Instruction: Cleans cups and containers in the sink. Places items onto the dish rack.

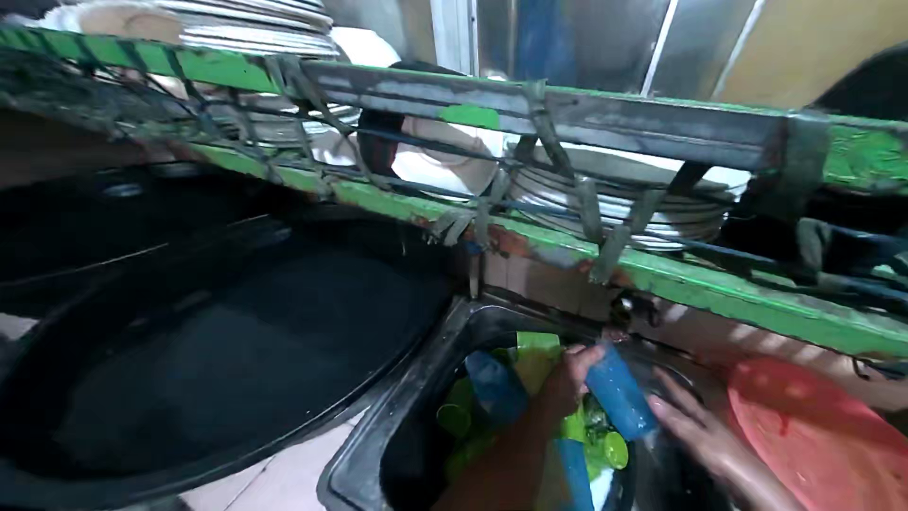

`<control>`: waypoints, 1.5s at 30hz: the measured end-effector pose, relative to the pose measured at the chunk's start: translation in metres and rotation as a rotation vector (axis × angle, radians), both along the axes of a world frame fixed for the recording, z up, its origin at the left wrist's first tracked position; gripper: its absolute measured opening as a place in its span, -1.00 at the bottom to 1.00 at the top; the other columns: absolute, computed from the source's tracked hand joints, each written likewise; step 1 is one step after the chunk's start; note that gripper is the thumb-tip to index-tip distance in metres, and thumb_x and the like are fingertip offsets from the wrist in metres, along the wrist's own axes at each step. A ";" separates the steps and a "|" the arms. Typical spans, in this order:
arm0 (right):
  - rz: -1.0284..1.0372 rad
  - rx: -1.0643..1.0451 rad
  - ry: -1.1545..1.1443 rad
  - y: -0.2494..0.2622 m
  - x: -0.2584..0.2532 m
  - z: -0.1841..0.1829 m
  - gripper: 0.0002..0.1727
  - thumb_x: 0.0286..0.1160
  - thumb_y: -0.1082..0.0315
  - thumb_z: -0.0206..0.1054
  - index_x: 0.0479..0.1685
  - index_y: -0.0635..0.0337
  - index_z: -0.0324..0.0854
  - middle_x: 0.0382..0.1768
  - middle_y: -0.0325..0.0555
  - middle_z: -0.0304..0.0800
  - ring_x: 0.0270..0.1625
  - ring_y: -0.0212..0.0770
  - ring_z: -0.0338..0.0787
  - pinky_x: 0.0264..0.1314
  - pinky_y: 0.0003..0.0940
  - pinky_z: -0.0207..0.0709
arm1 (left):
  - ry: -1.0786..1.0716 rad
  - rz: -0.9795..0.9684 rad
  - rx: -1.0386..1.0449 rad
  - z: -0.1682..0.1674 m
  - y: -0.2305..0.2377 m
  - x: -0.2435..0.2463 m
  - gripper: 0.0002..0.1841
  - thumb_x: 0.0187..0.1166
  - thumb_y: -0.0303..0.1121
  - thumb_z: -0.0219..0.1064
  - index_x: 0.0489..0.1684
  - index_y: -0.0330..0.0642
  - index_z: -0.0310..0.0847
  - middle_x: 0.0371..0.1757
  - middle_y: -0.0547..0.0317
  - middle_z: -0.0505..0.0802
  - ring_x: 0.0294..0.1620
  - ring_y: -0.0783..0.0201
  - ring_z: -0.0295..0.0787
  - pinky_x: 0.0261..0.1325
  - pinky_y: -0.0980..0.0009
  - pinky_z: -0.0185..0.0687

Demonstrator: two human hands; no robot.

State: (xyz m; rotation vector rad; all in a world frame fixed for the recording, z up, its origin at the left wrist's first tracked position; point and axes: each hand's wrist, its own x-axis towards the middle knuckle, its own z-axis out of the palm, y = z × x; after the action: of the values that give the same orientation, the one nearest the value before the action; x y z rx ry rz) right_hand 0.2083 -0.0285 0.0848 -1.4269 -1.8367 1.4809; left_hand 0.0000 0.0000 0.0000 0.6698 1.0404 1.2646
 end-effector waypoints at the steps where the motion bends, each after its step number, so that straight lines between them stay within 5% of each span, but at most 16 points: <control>1: -0.053 -0.194 0.129 0.007 -0.009 -0.023 -0.08 0.59 -0.05 0.29 0.89 0.03 -0.07 0.51 0.07 0.57 0.33 -0.06 0.75 0.28 -0.08 0.70 | -0.085 -0.012 0.084 0.000 -0.003 0.003 -0.60 0.77 -0.27 0.19 0.37 -0.44 0.53 0.18 -0.16 0.80 0.18 0.12 0.78 0.33 0.11 0.70; 5: -0.137 -0.537 0.536 0.020 -0.042 -0.066 -0.12 0.47 0.22 0.39 0.77 -0.10 -0.07 0.10 0.25 0.71 -0.08 0.22 0.88 -0.14 0.13 0.85 | 0.215 0.004 0.097 0.007 0.002 -0.004 -0.65 0.73 -0.27 0.25 0.24 -0.39 0.63 0.14 -0.10 0.81 0.16 0.19 0.76 0.33 0.21 0.67; 8: -0.123 -0.030 -0.006 0.029 -0.076 -0.080 0.19 0.27 0.43 0.59 0.92 0.09 -0.21 0.60 0.24 0.44 0.47 0.05 0.66 0.45 -0.03 0.61 | 0.757 -0.019 -0.081 0.024 0.016 0.003 -0.55 0.59 -0.08 0.44 0.11 -0.36 0.70 0.26 -0.19 0.76 0.29 -0.02 0.72 0.41 0.00 0.59; 10: -0.108 0.102 0.018 0.032 -0.080 -0.087 0.30 0.19 0.38 0.62 0.94 0.16 -0.33 0.72 0.30 0.26 0.59 0.08 0.54 0.58 0.00 0.49 | 0.762 0.010 -0.097 0.034 0.016 0.001 -0.60 0.54 -0.13 0.49 0.01 -0.37 0.73 0.22 -0.20 0.77 0.26 -0.04 0.72 0.37 -0.03 0.60; 13: -0.148 -0.365 0.582 0.032 -0.066 -0.075 0.07 0.35 0.19 0.47 0.86 -0.14 -0.22 0.23 0.13 0.66 -0.05 0.08 0.88 -0.20 0.02 0.86 | 0.343 0.038 0.003 0.032 0.008 -0.014 -0.67 0.56 -0.29 0.47 0.12 -0.36 0.66 -0.06 -0.11 0.83 -0.07 0.16 0.77 0.08 0.18 0.70; 15: -0.128 -0.512 0.706 0.038 -0.061 -0.081 -0.01 0.28 0.09 0.58 0.71 -0.10 0.01 0.11 0.18 0.75 -0.13 0.14 0.89 -0.26 0.05 0.85 | 0.298 0.035 0.049 0.018 0.008 -0.014 -0.65 0.61 -0.23 0.41 0.17 -0.31 0.61 -0.07 -0.07 0.82 -0.12 0.20 0.77 0.00 0.22 0.72; 18: -0.120 -0.043 0.158 0.039 -0.077 -0.089 0.24 0.23 0.41 0.56 0.93 0.07 -0.31 0.60 0.18 0.43 0.41 -0.07 0.68 0.38 -0.14 0.65 | 0.691 0.029 0.057 0.013 0.013 -0.004 -0.65 0.54 -0.19 0.48 -0.14 -0.40 0.69 0.17 -0.17 0.76 0.21 0.03 0.71 0.30 0.09 0.62; 20: -0.141 -0.016 0.171 0.035 -0.080 -0.094 0.31 0.10 0.35 0.60 0.93 0.08 -0.31 0.64 0.18 0.38 0.49 -0.08 0.63 0.47 -0.12 0.59 | 0.733 0.037 0.187 0.015 0.010 -0.009 -0.66 0.52 -0.23 0.50 -0.28 -0.44 0.70 0.10 -0.23 0.77 0.17 0.00 0.70 0.27 0.08 0.61; 23: -0.228 -0.254 0.402 0.032 -0.074 -0.099 0.07 0.12 0.32 0.57 0.76 0.11 0.00 0.26 0.07 0.70 0.12 -0.13 0.85 0.04 -0.20 0.82 | 0.613 -0.089 0.182 0.031 -0.002 -0.035 -0.52 0.57 -0.27 0.42 0.41 -0.31 0.55 0.36 -0.20 0.72 0.31 0.03 0.70 0.35 0.06 0.64; 25: -0.242 -0.184 0.293 0.042 -0.073 -0.105 0.17 -0.04 0.43 0.65 0.79 0.12 0.03 0.41 0.12 0.60 0.31 -0.10 0.74 0.27 -0.13 0.72 | 0.656 -0.146 0.086 0.046 -0.023 -0.055 -0.37 0.65 -0.25 0.38 0.71 -0.14 0.31 0.59 -0.15 0.57 0.48 0.03 0.61 0.47 0.05 0.59; 29: -0.230 -0.013 0.241 0.041 -0.077 -0.093 0.35 -0.24 0.42 0.71 0.83 0.16 -0.08 0.52 0.09 0.50 0.45 -0.21 0.65 0.42 -0.26 0.62 | 0.991 -0.571 0.185 0.052 -0.079 -0.070 -0.67 0.76 -0.32 0.22 0.24 -0.39 0.70 0.31 -0.26 0.76 0.37 -0.07 0.70 0.50 0.00 0.53; 32: -0.244 0.023 0.223 0.048 -0.082 -0.101 0.36 -0.22 0.37 0.74 0.83 0.16 -0.08 0.54 0.07 0.50 0.48 -0.22 0.63 0.46 -0.27 0.61 | 1.082 -0.954 0.281 0.037 -0.116 -0.050 -0.70 0.72 -0.34 0.24 0.08 -0.46 0.72 0.07 -0.38 0.81 0.19 -0.29 0.76 0.30 -0.27 0.55; 34: -0.240 0.034 0.160 0.057 -0.086 -0.108 0.32 -0.17 0.46 0.73 0.82 0.19 -0.06 0.56 0.17 0.45 0.51 -0.10 0.60 0.51 -0.17 0.56 | 1.128 -1.019 0.310 0.030 -0.129 -0.042 -0.77 0.65 -0.42 0.31 0.09 -0.36 0.78 0.12 -0.32 0.84 0.30 -0.30 0.72 0.48 -0.34 0.40; 38: -0.238 0.080 0.191 0.051 -0.094 -0.095 0.34 -0.21 0.36 0.72 0.82 0.22 -0.07 0.53 0.09 0.51 0.47 -0.23 0.63 0.48 -0.28 0.58 | 1.246 -0.713 0.297 0.027 -0.102 -0.057 -0.65 0.76 -0.38 0.14 0.34 -0.37 0.67 0.35 -0.31 0.76 0.47 -0.27 0.62 0.58 -0.22 0.37; 42: -0.262 0.006 0.190 0.060 -0.097 -0.100 0.27 -0.13 0.48 0.69 0.81 0.21 -0.05 0.54 0.20 0.47 0.48 -0.09 0.62 0.47 -0.15 0.58 | 1.426 -0.376 -0.056 0.012 -0.035 -0.078 -0.41 0.80 -0.17 0.13 0.76 -0.27 0.28 0.69 -0.22 0.48 0.76 -0.17 0.27 0.79 -0.08 0.11; 45: -0.195 -0.030 0.137 0.059 -0.094 -0.080 0.22 -0.16 0.42 0.68 0.78 0.16 0.05 0.48 0.15 0.53 0.42 -0.11 0.66 0.41 -0.14 0.62 | 1.444 -0.349 -0.279 -0.002 -0.005 -0.082 -0.31 0.78 0.07 0.10 0.65 -0.35 0.38 0.59 -0.30 0.56 0.66 -0.24 0.42 0.66 -0.18 0.30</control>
State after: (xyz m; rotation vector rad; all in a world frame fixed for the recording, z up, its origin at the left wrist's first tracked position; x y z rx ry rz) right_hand 0.1147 0.0309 0.0048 -1.4357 -1.5537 1.4749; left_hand -0.0824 -0.0052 -0.0021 1.5158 2.0562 0.1401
